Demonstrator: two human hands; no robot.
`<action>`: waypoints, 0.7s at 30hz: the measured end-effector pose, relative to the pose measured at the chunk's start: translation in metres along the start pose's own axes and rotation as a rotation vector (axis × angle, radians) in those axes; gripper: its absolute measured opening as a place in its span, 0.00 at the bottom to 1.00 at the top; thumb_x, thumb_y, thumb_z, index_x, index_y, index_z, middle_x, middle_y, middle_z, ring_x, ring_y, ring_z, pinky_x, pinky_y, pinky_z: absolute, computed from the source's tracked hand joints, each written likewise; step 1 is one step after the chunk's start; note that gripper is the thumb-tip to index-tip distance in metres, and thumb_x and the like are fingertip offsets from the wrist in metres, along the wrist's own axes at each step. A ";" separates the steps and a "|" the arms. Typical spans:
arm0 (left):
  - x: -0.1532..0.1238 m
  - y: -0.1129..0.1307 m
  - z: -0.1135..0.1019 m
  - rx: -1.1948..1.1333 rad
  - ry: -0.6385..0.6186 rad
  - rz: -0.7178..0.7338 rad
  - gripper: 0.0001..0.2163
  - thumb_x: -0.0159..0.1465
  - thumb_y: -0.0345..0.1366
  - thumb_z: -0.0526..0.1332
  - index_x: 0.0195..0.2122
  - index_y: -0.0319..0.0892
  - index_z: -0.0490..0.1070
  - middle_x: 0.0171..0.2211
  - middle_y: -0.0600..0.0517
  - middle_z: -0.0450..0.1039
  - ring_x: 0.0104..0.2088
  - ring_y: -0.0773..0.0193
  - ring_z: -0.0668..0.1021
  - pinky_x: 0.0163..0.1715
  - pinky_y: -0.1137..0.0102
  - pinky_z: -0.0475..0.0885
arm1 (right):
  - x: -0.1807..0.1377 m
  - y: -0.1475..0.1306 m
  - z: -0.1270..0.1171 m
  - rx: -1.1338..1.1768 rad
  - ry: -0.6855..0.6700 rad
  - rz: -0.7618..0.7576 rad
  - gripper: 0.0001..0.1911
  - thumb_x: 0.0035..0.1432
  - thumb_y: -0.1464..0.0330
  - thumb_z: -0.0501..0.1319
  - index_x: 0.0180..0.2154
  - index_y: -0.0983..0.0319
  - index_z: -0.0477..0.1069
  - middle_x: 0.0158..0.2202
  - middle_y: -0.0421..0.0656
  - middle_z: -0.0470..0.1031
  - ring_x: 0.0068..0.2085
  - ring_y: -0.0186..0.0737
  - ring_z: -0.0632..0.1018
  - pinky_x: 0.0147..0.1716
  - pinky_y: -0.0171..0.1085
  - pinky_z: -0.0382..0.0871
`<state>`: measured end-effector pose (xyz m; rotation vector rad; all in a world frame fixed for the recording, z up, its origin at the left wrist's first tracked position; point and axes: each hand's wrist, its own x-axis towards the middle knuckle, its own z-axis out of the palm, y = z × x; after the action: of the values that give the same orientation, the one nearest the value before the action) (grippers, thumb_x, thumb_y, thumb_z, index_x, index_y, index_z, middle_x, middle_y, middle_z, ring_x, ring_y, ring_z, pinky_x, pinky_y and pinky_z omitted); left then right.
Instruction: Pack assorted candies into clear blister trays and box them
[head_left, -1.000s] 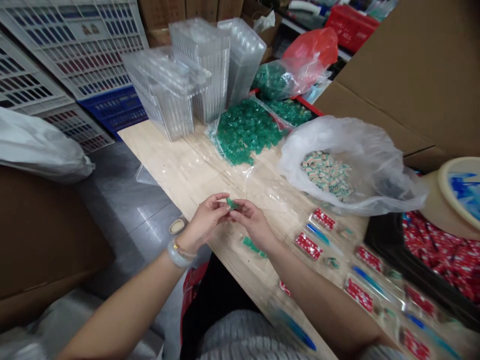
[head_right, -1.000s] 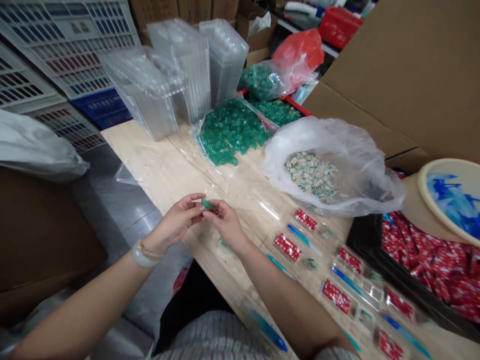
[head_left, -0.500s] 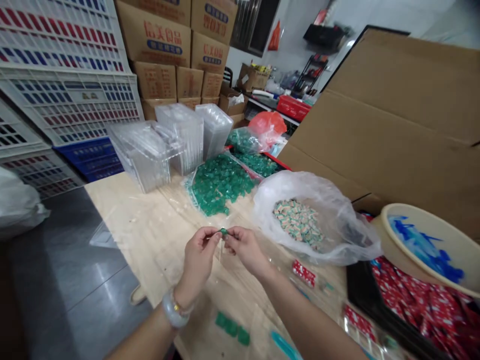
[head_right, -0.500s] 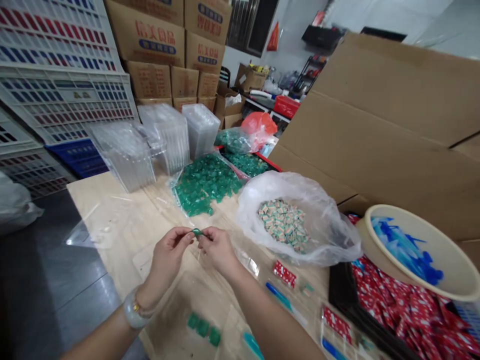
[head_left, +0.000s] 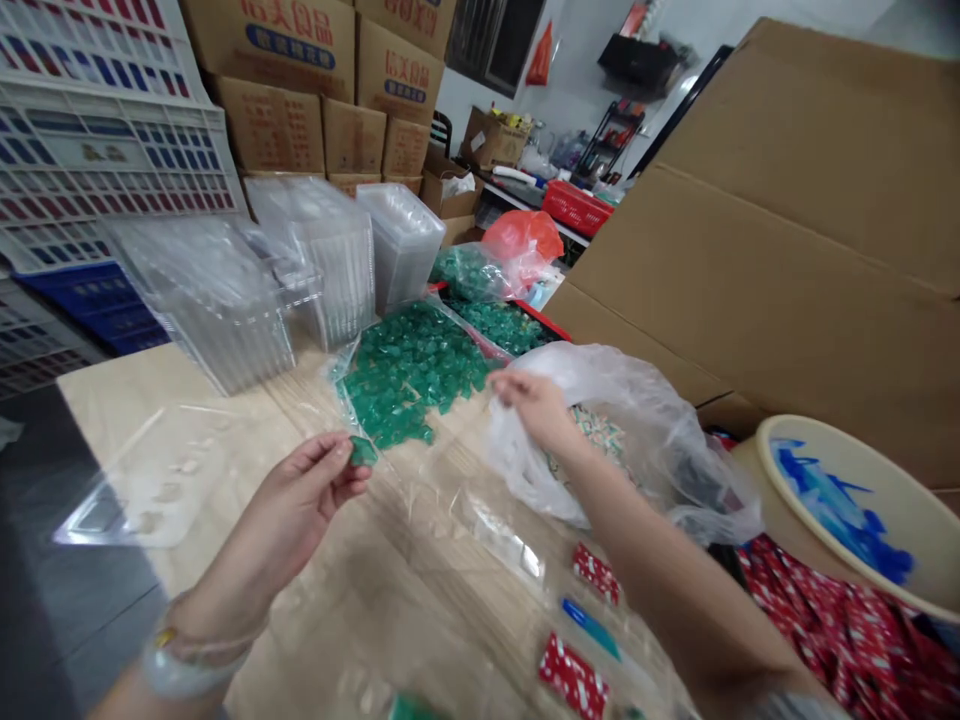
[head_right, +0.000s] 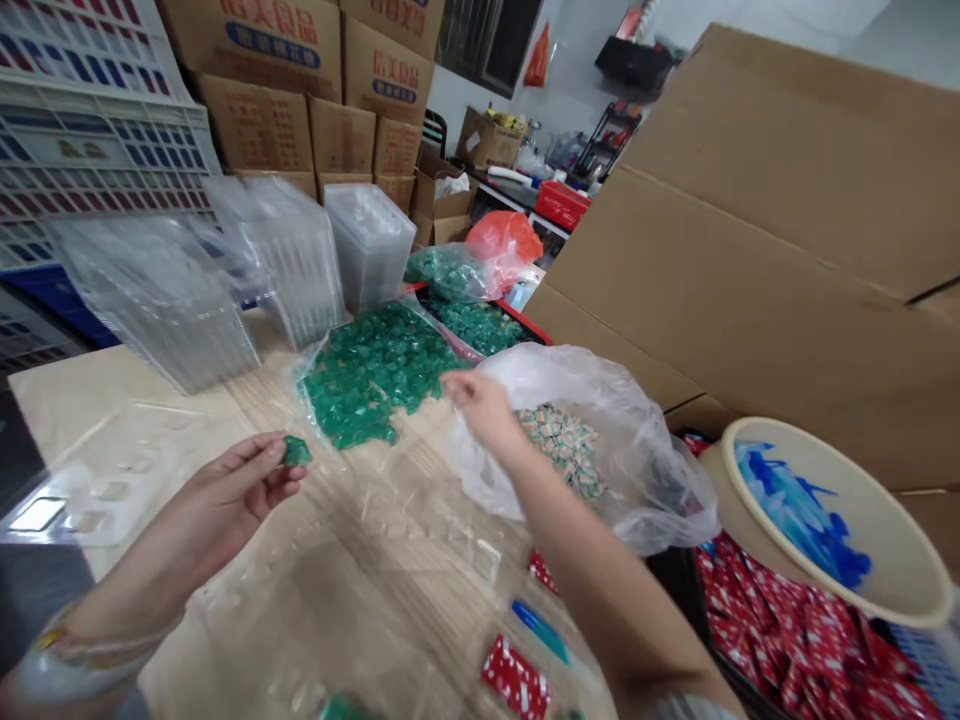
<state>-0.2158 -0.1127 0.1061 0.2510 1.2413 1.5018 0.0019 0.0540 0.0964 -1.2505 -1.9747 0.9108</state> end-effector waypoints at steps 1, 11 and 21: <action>0.002 -0.002 0.001 0.030 -0.014 -0.048 0.09 0.46 0.30 0.65 0.29 0.39 0.68 0.23 0.55 0.70 0.24 0.69 0.75 0.25 0.76 0.71 | 0.025 0.007 -0.016 -0.129 0.117 -0.087 0.10 0.50 0.71 0.53 0.31 0.63 0.72 0.25 0.41 0.70 0.27 0.34 0.70 0.28 0.34 0.64; 0.016 -0.035 0.032 0.019 -0.095 -0.229 0.10 0.54 0.27 0.60 0.38 0.38 0.69 0.23 0.52 0.72 0.24 0.71 0.74 0.26 0.77 0.71 | 0.155 0.052 -0.054 -0.604 0.255 -0.040 0.10 0.53 0.73 0.53 0.25 0.72 0.70 0.34 0.50 0.71 0.42 0.42 0.72 0.40 0.37 0.62; -0.001 -0.040 0.019 0.016 -0.201 -0.226 0.07 0.51 0.33 0.63 0.30 0.37 0.69 0.22 0.54 0.69 0.23 0.73 0.71 0.23 0.78 0.67 | -0.039 -0.032 0.043 0.489 -0.647 -0.009 0.15 0.51 0.66 0.58 0.42 0.60 0.70 0.33 0.39 0.73 0.29 0.31 0.73 0.32 0.36 0.70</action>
<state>-0.1774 -0.1102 0.0831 0.2562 1.0834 1.2414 -0.0341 -0.0015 0.0927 -0.7109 -2.0097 1.8316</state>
